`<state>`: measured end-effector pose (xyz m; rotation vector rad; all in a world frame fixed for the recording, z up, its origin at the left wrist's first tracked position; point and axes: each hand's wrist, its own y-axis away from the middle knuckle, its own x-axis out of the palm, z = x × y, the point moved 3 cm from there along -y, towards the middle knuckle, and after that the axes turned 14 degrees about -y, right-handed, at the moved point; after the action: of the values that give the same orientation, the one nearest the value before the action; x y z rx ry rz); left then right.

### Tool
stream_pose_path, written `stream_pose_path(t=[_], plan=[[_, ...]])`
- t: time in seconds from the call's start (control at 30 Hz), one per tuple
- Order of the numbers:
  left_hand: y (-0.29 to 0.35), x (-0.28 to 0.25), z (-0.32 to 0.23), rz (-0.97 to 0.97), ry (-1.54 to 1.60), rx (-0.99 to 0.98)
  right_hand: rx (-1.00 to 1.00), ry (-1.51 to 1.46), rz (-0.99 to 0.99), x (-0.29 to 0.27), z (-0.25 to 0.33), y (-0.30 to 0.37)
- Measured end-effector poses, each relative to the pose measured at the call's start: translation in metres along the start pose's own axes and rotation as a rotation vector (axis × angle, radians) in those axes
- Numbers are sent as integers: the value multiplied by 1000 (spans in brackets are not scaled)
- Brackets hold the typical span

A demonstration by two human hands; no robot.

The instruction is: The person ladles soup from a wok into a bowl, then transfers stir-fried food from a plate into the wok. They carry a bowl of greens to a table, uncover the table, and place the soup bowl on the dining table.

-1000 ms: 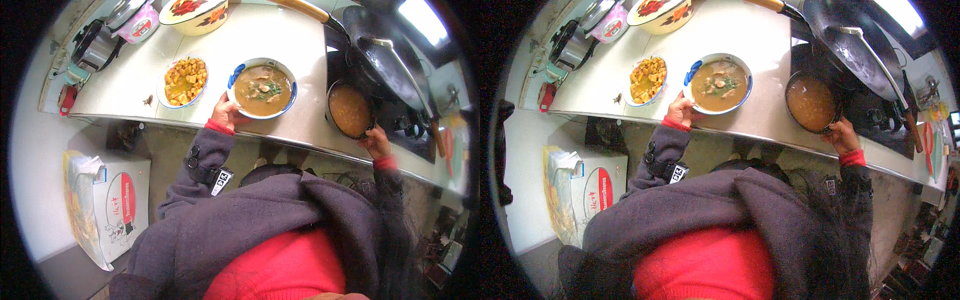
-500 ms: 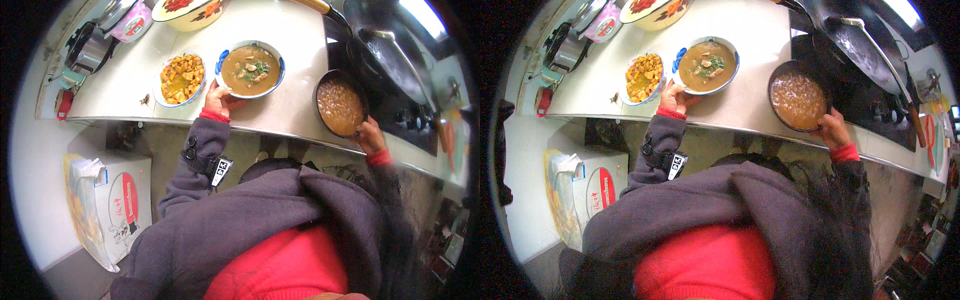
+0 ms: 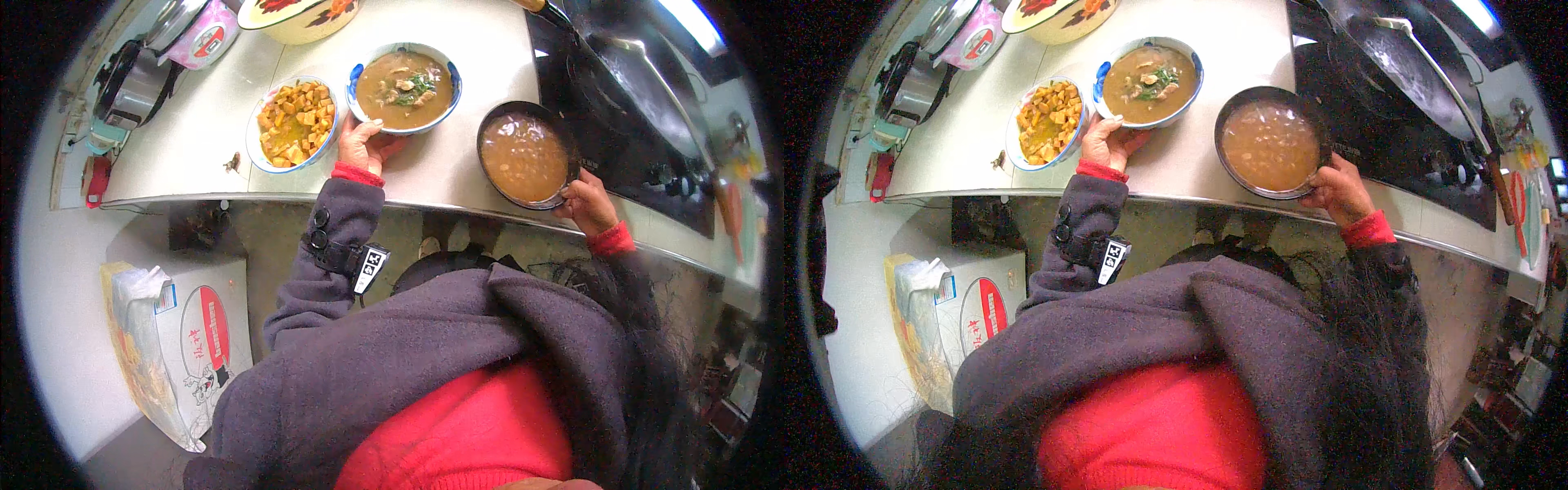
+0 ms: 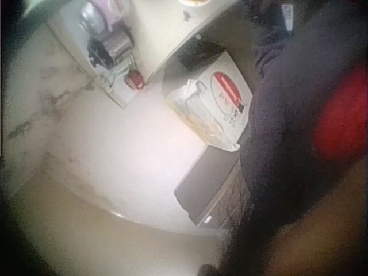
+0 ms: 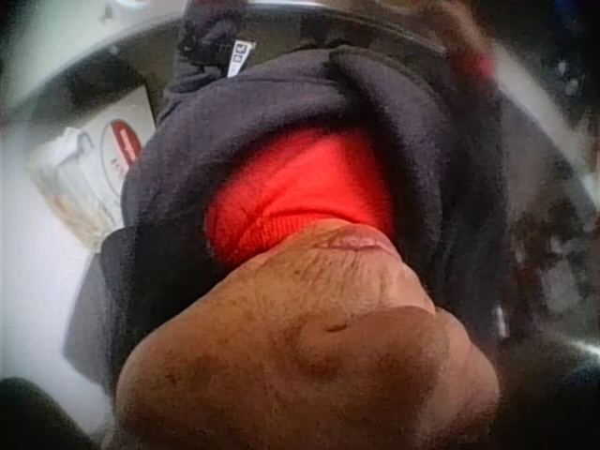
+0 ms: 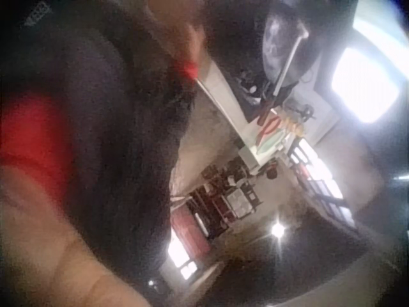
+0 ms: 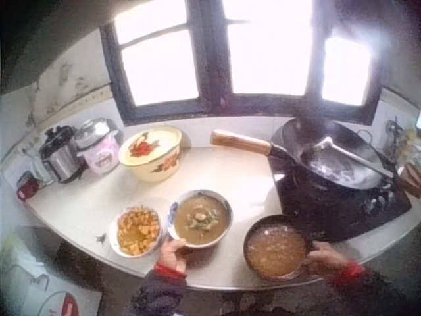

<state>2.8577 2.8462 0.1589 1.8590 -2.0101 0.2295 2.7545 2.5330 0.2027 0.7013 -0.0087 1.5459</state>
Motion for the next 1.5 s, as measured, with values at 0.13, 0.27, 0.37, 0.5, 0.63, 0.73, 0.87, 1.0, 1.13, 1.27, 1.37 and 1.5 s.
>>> stream_pose_path(t=[0.13,0.27,0.37,0.5,0.63,0.73,0.87,1.0,1.13,1.27,1.37,1.5], plan=[[6,-18,-3,28,-129,-97,30,56,-118,14,-17,-12],[24,-43,-4,0,-174,-215,28,39,-102,28,-30,-24],[40,-65,-8,51,-132,-200,14,41,-92,37,-37,-32],[61,-91,-6,128,-147,-240,-10,18,-73,45,-48,-39],[82,-90,10,276,-150,-327,-5,159,23,49,-40,-33],[94,-64,23,400,-231,-384,42,401,-76,45,-10,-26],[100,-9,32,502,-365,-383,-128,922,-149,49,29,-40],[99,33,38,488,-412,-374,-167,1184,-57,51,37,-67],[102,49,43,423,-363,-369,-191,1254,-64,36,37,-64],[105,62,46,369,-304,-372,-285,1209,-63,24,31,-34],[106,73,47,337,-273,-380,-438,1284,-199,18,22,-9],[111,82,55,327,-222,-377,-283,1197,-272,8,7,14]])
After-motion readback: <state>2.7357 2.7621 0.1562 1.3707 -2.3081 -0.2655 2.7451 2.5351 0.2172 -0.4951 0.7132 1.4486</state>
